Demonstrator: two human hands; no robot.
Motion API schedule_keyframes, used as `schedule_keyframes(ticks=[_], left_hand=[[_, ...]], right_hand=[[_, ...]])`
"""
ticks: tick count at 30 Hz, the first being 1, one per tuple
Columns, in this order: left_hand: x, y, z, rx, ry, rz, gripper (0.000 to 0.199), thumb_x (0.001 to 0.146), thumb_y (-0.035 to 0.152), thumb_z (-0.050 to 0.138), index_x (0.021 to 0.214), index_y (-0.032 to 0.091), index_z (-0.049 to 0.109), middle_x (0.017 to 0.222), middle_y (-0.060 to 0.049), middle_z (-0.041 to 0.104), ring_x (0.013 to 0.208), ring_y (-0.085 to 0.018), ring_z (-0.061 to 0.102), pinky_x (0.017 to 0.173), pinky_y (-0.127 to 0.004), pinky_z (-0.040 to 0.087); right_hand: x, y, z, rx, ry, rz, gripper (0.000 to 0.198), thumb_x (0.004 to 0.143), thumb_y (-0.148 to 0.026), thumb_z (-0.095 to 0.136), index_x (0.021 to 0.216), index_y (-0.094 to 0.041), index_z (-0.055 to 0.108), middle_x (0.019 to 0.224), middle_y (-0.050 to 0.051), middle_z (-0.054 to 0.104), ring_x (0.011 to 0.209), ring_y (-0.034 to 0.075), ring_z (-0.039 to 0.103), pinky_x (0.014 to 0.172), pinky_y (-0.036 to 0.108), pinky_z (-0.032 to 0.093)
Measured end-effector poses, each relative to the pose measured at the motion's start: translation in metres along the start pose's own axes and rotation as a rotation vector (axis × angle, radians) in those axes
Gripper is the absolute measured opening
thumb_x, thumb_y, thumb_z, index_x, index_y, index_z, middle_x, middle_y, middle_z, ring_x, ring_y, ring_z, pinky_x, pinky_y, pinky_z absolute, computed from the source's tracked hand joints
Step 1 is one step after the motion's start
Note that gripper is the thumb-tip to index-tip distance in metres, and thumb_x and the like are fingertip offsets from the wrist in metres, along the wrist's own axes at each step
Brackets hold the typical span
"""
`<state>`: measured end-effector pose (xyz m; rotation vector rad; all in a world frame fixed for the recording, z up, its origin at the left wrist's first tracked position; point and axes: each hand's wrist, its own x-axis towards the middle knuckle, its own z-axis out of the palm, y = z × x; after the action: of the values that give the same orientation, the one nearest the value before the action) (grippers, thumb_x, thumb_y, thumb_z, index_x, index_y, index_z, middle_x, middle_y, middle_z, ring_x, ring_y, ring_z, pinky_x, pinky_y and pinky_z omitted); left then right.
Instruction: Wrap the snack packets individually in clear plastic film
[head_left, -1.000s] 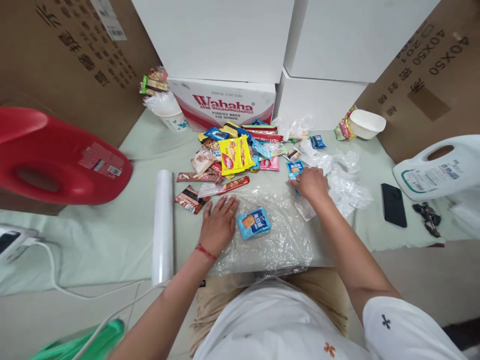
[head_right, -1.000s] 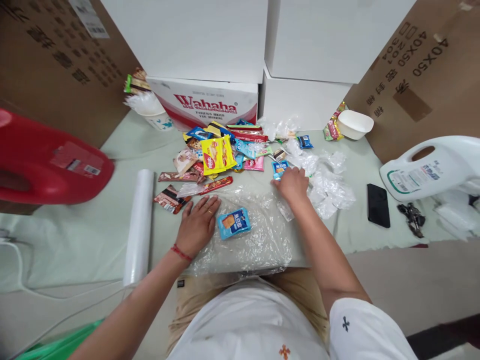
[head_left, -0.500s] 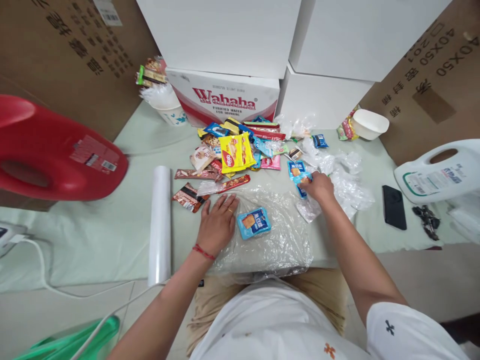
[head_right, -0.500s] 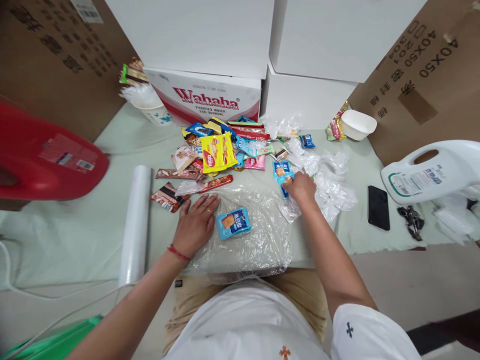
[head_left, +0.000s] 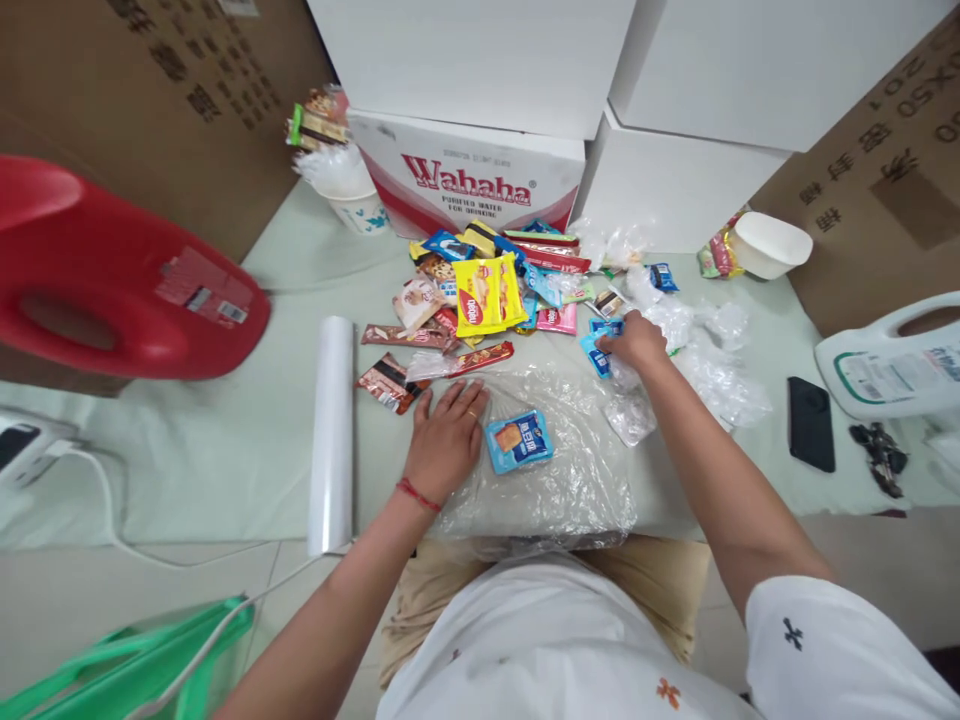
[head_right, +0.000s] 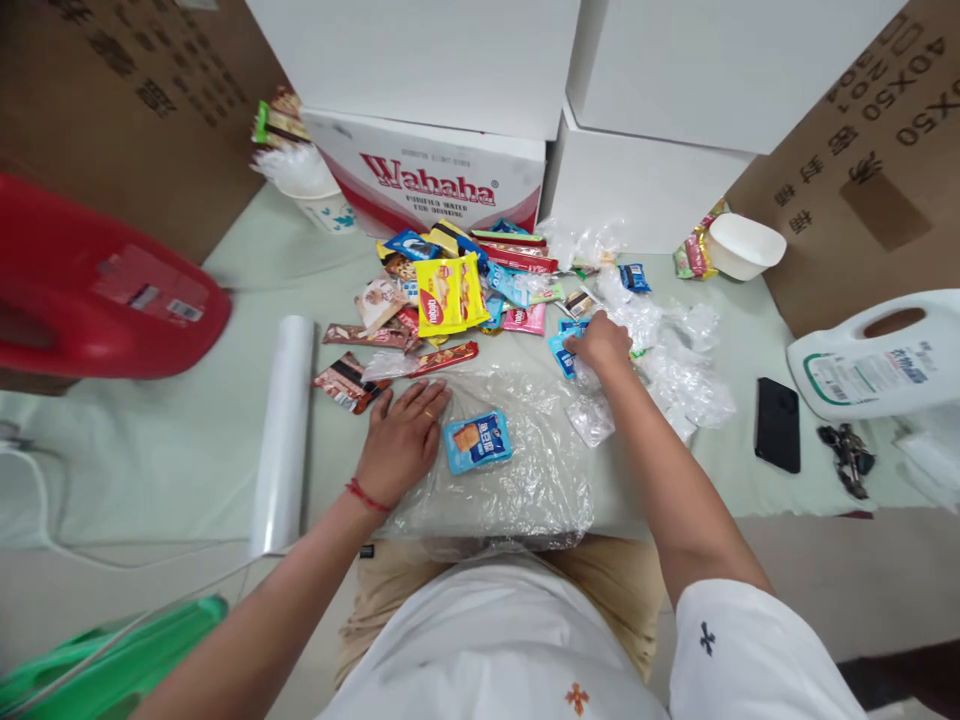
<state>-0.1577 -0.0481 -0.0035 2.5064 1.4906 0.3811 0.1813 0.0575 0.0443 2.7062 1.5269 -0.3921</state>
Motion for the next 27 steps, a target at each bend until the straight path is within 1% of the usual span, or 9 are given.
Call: schedule_keyframes(ticks=[3,7,10,13,16,18,20,23,27], left_hand=[[0.000,0.001,0.000,-0.003,0.002,-0.016,0.051,0.099,0.018,0.039,0.145,0.025,0.058,0.157,-0.007,0.053,0.148,-0.031,0.046,0.122,-0.063,0.025],[0.001,-0.001,0.000,-0.044,0.004,-0.027,0.050,0.098,0.017,0.039,0.144,0.025,0.059,0.157,-0.006,0.053,0.148,-0.029,0.045,0.123,-0.062,0.024],[0.004,-0.006,0.002,-0.118,0.046,-0.045,0.047,0.098,0.020,0.041,0.140,0.024,0.062,0.154,-0.006,0.058,0.145,-0.027,0.049,0.123,-0.060,0.027],[0.006,-0.012,0.000,-0.229,0.146,-0.067,0.041,0.099,0.024,0.043,0.130,0.022,0.068,0.146,-0.007,0.064,0.141,-0.025,0.053,0.120,-0.054,0.036],[0.003,-0.010,-0.010,-0.280,0.237,-0.065,0.037,0.099,0.022,0.041,0.120,0.024,0.072,0.139,-0.005,0.069,0.142,-0.023,0.050,0.118,-0.050,0.042],[-0.002,-0.004,-0.019,-0.242,0.282,-0.077,0.035,0.099,0.021,0.043,0.115,0.026,0.074,0.136,-0.003,0.070,0.141,-0.024,0.049,0.117,-0.050,0.043],[-0.010,0.005,-0.027,-0.207,0.335,-0.115,0.032,0.098,0.020,0.045,0.109,0.026,0.075,0.129,-0.003,0.073,0.130,-0.026,0.055,0.111,-0.050,0.045],[-0.022,0.015,-0.031,-0.254,0.382,-0.168,0.030,0.097,0.018,0.047,0.103,0.025,0.075,0.114,-0.004,0.077,0.109,-0.024,0.062,0.101,-0.047,0.049],[-0.030,0.013,-0.026,-0.333,0.479,-0.187,0.027,0.096,0.016,0.048,0.099,0.023,0.074,0.105,-0.005,0.076,0.101,-0.023,0.065,0.095,-0.043,0.051]], right_hand=[[0.002,0.011,-0.001,0.078,-0.007,-0.002,0.039,0.076,-0.039,0.079,0.106,-0.017,0.069,0.110,0.013,0.072,0.104,0.031,0.066,0.085,0.039,0.049],[-0.003,0.033,-0.012,0.360,0.018,-0.180,0.018,0.079,-0.031,0.075,0.089,-0.018,0.067,0.087,0.005,0.072,0.083,0.022,0.066,0.076,0.034,0.049],[-0.017,0.046,-0.031,0.460,0.052,-0.400,0.014,0.083,-0.031,0.072,0.090,-0.020,0.068,0.097,0.006,0.073,0.096,0.025,0.067,0.081,0.036,0.051],[-0.037,0.055,-0.060,0.451,0.132,-0.540,0.014,0.088,-0.035,0.070,0.097,-0.025,0.069,0.116,0.007,0.071,0.115,0.029,0.063,0.091,0.042,0.051],[-0.057,0.056,-0.087,0.638,0.217,-0.627,0.021,0.090,-0.043,0.070,0.105,-0.029,0.066,0.105,0.004,0.071,0.096,0.023,0.065,0.086,0.040,0.052],[-0.071,0.048,-0.096,0.817,0.128,-0.707,0.029,0.088,-0.046,0.074,0.107,-0.028,0.063,0.090,0.001,0.068,0.079,0.018,0.062,0.075,0.035,0.052],[-0.085,0.030,-0.094,0.863,-0.107,-0.820,0.033,0.085,-0.046,0.076,0.107,-0.025,0.063,0.084,-0.001,0.065,0.073,0.015,0.060,0.070,0.031,0.049],[-0.108,-0.009,-0.070,0.658,-0.390,-0.989,0.023,0.090,-0.038,0.071,0.106,-0.021,0.066,0.091,0.000,0.068,0.083,0.016,0.061,0.077,0.029,0.048],[-0.130,-0.059,-0.017,0.277,-0.469,-1.149,0.019,0.092,-0.022,0.066,0.110,-0.019,0.069,0.096,0.005,0.069,0.101,0.022,0.059,0.087,0.031,0.044]])
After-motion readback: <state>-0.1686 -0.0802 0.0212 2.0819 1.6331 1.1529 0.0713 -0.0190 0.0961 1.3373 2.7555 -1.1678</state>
